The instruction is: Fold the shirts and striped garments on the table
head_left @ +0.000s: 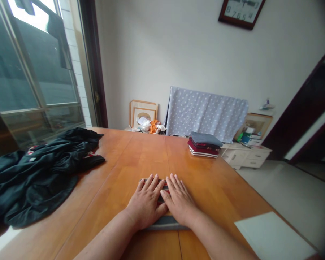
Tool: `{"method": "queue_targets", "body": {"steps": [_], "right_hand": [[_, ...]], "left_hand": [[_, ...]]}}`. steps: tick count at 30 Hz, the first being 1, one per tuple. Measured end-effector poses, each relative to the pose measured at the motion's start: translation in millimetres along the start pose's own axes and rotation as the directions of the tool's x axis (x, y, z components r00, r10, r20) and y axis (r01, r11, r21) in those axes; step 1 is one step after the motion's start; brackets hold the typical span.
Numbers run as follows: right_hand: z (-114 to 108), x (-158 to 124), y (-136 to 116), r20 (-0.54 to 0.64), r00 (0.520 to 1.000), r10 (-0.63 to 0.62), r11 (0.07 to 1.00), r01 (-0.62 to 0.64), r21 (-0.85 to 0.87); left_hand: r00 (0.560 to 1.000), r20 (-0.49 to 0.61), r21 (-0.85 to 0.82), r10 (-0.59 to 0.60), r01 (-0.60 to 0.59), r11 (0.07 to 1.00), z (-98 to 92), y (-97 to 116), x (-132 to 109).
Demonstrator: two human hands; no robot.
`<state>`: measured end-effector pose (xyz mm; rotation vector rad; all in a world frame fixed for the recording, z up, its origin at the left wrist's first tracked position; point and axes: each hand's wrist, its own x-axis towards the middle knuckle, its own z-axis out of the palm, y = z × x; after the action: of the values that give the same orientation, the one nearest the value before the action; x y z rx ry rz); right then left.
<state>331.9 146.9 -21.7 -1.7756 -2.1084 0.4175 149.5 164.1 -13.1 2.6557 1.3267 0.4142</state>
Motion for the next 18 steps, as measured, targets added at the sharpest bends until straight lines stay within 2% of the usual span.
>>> {"method": "queue_targets", "body": {"steps": [7, 18], "right_hand": [[-1.9, -1.0, -0.2, -0.009, 1.0, 0.006, 1.0, -0.006, 0.01], [-3.2, -1.7, 4.3, 0.001, 0.99, 0.14, 0.989, -0.14, -0.037]], "left_hand": [[1.0, -0.008, 0.016, 0.002, -0.002, 1.0, 2.9, -1.5, 0.2], [0.998, -0.062, 0.019, 0.018, -0.016, 1.0, 7.1, -4.6, -0.3]]}}
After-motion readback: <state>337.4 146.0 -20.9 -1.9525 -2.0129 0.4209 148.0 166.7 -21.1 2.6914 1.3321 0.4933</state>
